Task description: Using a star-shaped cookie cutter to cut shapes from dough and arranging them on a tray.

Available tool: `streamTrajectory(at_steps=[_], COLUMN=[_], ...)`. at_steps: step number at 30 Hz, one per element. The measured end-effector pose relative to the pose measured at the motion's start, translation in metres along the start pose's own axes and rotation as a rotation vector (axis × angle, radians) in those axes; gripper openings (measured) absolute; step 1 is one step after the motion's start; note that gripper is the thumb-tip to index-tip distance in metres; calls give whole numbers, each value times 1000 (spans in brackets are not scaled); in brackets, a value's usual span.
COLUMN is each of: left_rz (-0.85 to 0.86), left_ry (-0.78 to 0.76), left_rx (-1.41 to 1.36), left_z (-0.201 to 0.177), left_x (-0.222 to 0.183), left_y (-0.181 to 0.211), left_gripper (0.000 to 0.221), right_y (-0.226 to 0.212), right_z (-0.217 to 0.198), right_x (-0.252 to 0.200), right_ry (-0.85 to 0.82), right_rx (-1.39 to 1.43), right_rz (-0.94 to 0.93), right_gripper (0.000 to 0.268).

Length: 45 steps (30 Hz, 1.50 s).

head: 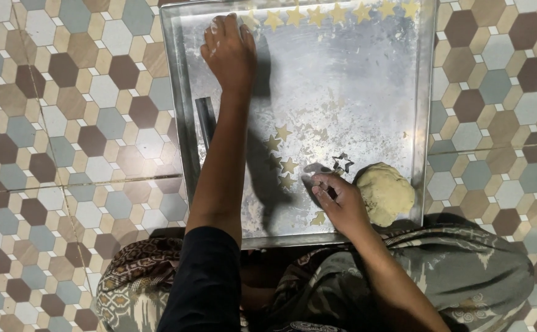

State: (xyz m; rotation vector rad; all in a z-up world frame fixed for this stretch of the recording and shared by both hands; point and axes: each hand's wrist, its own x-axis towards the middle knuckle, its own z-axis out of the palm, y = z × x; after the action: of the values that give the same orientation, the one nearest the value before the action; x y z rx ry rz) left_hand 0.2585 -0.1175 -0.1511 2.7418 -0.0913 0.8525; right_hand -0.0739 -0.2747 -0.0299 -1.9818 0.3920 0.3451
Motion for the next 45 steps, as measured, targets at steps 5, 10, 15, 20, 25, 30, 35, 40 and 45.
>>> streamTrajectory(at_steps=[5, 10, 15, 20, 25, 30, 35, 40, 45], left_rz=[-24, -50, -91, 65, 28, -15, 31, -19, 19], left_ry=[-21, -180, -145, -428, -652, -426, -430, -430, -501], left_rx=[-30, -14, 81, 125, 229, 266, 216, 258, 235], left_z=[-2, 10, -16, -89, -95, -22, -18, -26, -26], left_x=[-1, -12, -16, -42, -69, -42, -30, -39, -11], left_y=[2, 3, -17, -32, -13, -35, -33, -46, -45], left_gripper=[51, 81, 53, 60, 83, 78, 73, 86, 76], right_y=[4, 1, -2, -5, -13, -5, -5, -7, -3], right_z=[3, 2, -1, -2, 1, 6, 3, 2, 5], right_x=[0, -1, -1, -4, -6, -9, -7, -6, -5], right_ry=[-14, -18, -19, -10, 82, 17, 27, -1, -29], right_rx=[-48, -47, -59, -29, 134, -59, -22, -34, -85], right_rz=[7, 8, 41, 31, -58, -77, -58, -10, 0], right_gripper=[32, 34, 39, 34, 25, 28, 28, 33, 33])
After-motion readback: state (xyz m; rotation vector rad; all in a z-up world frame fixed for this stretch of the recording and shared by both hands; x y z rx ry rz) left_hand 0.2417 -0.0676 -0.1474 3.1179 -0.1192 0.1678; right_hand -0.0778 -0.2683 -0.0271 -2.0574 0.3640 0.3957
